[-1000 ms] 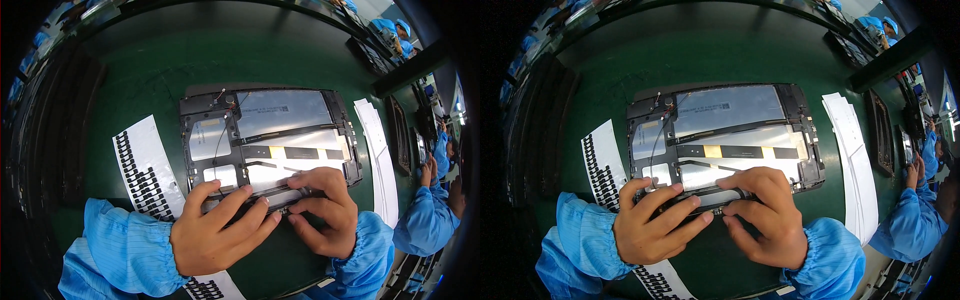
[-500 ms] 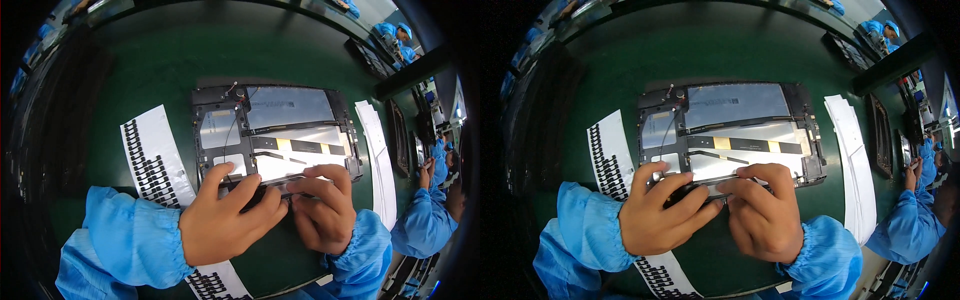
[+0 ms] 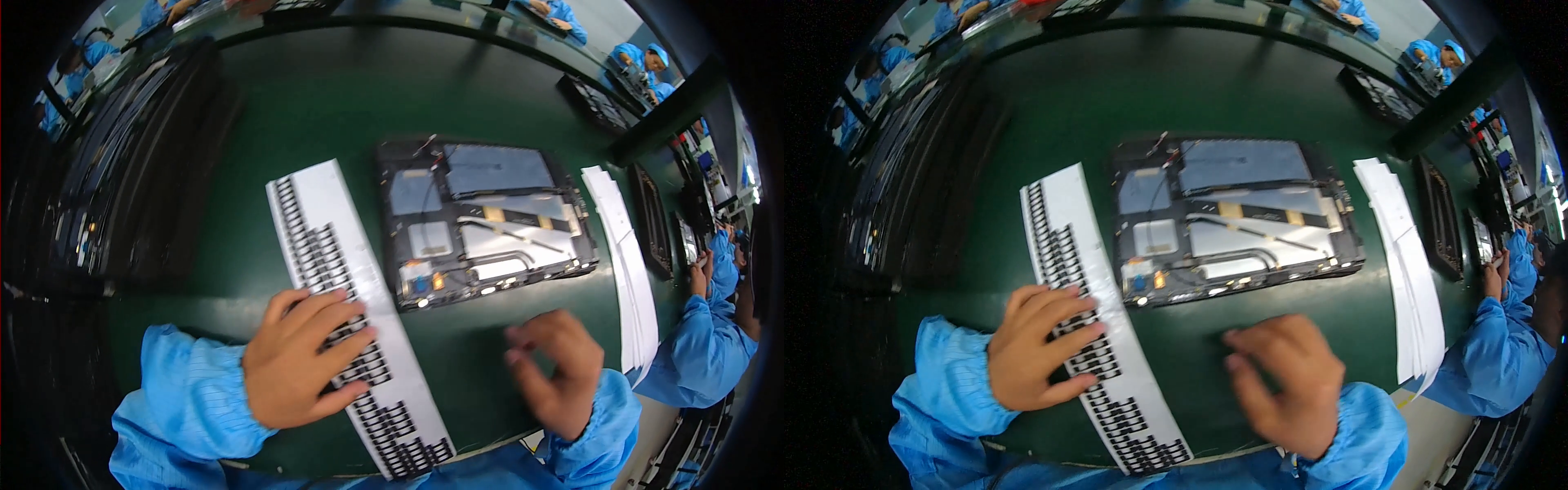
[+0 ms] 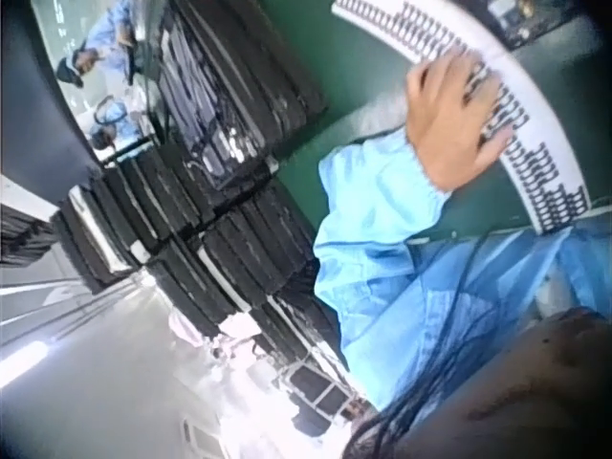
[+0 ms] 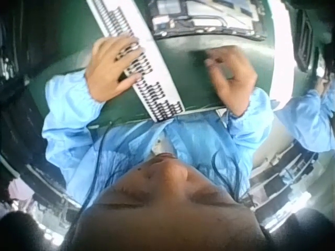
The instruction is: The person assembles internal components of a tablet by hand, attaching ribbon cables and securing parts like an internal battery and sticker strips within the tablet chassis.
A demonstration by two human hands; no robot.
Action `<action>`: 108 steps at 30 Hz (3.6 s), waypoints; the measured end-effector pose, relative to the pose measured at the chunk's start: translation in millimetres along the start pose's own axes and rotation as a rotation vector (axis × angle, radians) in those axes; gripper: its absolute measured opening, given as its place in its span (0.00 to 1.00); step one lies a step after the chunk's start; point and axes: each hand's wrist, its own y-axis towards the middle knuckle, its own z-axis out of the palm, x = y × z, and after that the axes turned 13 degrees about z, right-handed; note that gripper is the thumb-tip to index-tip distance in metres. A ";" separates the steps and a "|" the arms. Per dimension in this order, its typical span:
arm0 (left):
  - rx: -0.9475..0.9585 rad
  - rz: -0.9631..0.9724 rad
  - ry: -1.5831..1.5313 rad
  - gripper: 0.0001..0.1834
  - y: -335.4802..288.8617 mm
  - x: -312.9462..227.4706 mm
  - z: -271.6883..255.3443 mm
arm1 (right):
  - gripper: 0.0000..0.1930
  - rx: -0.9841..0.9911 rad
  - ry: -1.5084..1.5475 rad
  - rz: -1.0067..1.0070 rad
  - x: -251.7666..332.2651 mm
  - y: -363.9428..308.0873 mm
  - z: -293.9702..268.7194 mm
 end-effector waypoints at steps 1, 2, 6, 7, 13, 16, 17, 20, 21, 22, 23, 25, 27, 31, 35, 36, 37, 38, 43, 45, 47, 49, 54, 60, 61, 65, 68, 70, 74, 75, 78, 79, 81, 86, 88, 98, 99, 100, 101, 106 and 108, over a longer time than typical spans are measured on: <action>-0.029 0.016 0.012 0.25 -3.8 5.3 7.6 | 0.09 0.073 0.009 -0.027 9.0 0.9 17.9; -0.060 0.033 0.024 0.25 -8.1 11.1 12.6 | 0.08 0.145 0.016 -0.055 16.9 1.2 35.9; -0.052 0.053 0.046 0.29 -11.1 8.6 15.1 | 0.06 0.163 -0.021 -0.054 27.1 1.5 64.6; -0.061 0.054 0.060 0.29 -13.1 7.9 16.0 | 0.06 0.159 -0.026 -0.110 29.0 1.3 68.9; -0.055 0.054 0.072 0.27 -11.4 6.4 18.9 | 0.06 0.076 -0.155 -0.215 34.9 -10.8 84.1; -0.040 0.010 0.116 0.28 -11.3 1.3 15.4 | 0.07 0.023 -0.055 -0.162 29.2 -14.5 91.2; -0.011 0.011 0.111 0.29 -8.5 0.1 12.6 | 0.07 0.015 -0.007 -0.134 29.1 -15.1 91.6; -0.022 0.042 0.119 0.27 -2.3 -0.2 11.1 | 0.07 0.018 0.053 -0.202 24.0 -11.4 90.4; -0.015 0.041 0.107 0.28 -1.1 -0.1 9.9 | 0.08 0.038 0.072 -0.222 23.9 -11.1 88.5; -0.006 0.050 0.118 0.28 0.5 0.2 8.9 | 0.08 0.024 0.080 -0.221 24.3 -10.7 83.9; 0.005 0.064 0.116 0.28 2.4 0.7 8.1 | 0.08 0.045 0.187 -0.226 25.3 -10.6 76.8; 0.015 0.064 0.114 0.28 3.3 1.2 7.6 | 0.06 0.128 0.328 -0.202 23.7 -10.5 54.1; 0.019 0.057 0.133 0.28 3.6 1.2 4.5 | 0.05 0.112 0.308 -0.154 3.7 -6.4 19.0; -0.036 0.099 0.087 0.27 31.3 -9.5 -13.4 | 0.03 0.013 0.347 0.212 -52.4 12.8 -51.8; -0.028 0.349 -0.028 0.26 100.8 -15.7 -6.2 | 0.03 -0.030 0.320 0.214 -94.9 38.5 -84.1; -0.023 0.398 -0.043 0.25 113.8 -14.3 0.8 | 0.03 0.040 0.392 0.228 -96.5 48.3 -82.9; -0.019 0.396 -0.041 0.25 126.9 -10.8 10.4 | 0.03 0.105 0.461 0.252 -98.5 56.1 -80.2; -0.038 0.463 -0.071 0.25 138.9 -7.2 20.4 | 0.03 0.162 0.501 0.292 -93.6 60.4 -77.5; 0.050 0.592 0.106 0.22 160.6 8.0 51.8 | 0.03 0.142 0.170 0.061 -106.9 60.4 -56.1; 0.089 0.572 0.106 0.23 161.5 6.1 48.2 | 0.03 0.130 0.149 0.058 -109.5 61.3 -55.1; 0.102 0.535 0.109 0.21 162.5 4.9 47.8 | 0.03 0.132 0.314 0.103 -112.7 64.0 -55.4; 0.096 0.532 0.103 0.20 163.7 4.7 45.6 | 0.03 0.144 0.315 0.123 -110.7 64.7 -57.2; 0.078 0.531 0.099 0.18 163.2 6.4 45.7 | 0.03 0.131 0.242 0.109 -109.2 65.5 -54.4; 0.106 0.516 0.082 0.20 162.4 4.2 44.4 | 0.03 0.079 0.204 0.100 -110.9 63.4 -48.7; 0.108 0.519 0.085 0.20 163.5 3.6 44.0 | 0.03 0.075 0.206 0.098 -111.1 63.3 -48.7; 0.106 0.574 0.031 0.18 175.2 -0.5 45.9 | 0.03 0.070 0.187 0.080 -111.3 63.3 -50.4; 0.167 0.668 0.129 0.16 180.2 1.8 47.1 | 0.05 0.090 0.210 0.073 -110.7 63.2 -54.8; 0.163 0.663 0.078 0.16 180.1 3.3 47.0 | 0.06 0.100 0.231 0.079 -110.3 60.9 -57.5; 0.162 0.638 0.028 0.16 177.1 1.2 46.9 | 0.08 0.066 0.354 0.142 -110.7 55.5 -55.6; 0.161 0.637 0.024 0.15 177.4 2.0 47.1 | 0.08 0.056 0.292 0.089 -111.4 55.8 -54.0; 0.165 0.642 0.021 0.15 178.7 2.6 49.8 | 0.09 0.039 0.131 0.020 -112.1 56.1 -55.4; 0.167 0.646 0.025 0.15 180.2 2.7 50.8 | 0.09 0.036 0.133 0.024 -112.5 56.2 -56.6; 0.162 0.648 0.021 0.15 179.2 4.1 49.9 | 0.08 0.021 0.088 -0.013 -108.9 57.3 -57.2; 0.156 0.647 0.016 0.14 178.3 8.3 45.8 | 0.06 -0.051 0.011 -0.122 -103.5 63.0 -52.4; 0.145 0.640 -0.001 0.13 180.2 8.0 48.4 | 0.06 -0.078 -0.007 -0.153 -106.7 62.7 -50.8; 0.172 0.674 0.086 0.06 182.2 2.8 53.8 | 0.06 -0.092 0.146 -0.072 -117.1 61.4 -48.9; 0.177 0.678 0.073 0.06 182.2 1.8 53.6 | 0.06 -0.091 0.179 -0.036 -117.9 61.1 -47.8; 0.181 0.680 0.060 0.06 182.2 1.0 53.2 | 0.06 -0.097 0.182 -0.051 -118.4 60.5 -47.0; 0.179 0.678 0.078 0.06 182.9 0.6 52.5 | 0.06 -0.097 0.154 -0.049 -118.5 59.9 -46.1; 0.150 0.664 -0.079 0.19 175.7 2.9 41.1 | 0.05 -0.108 0.160 -0.082 -119.5 60.9 -42.5; 0.158 0.625 0.005 0.23 157.1 -3.4 16.1 | 0.04 -0.123 0.493 0.052 -130.3 60.7 -40.2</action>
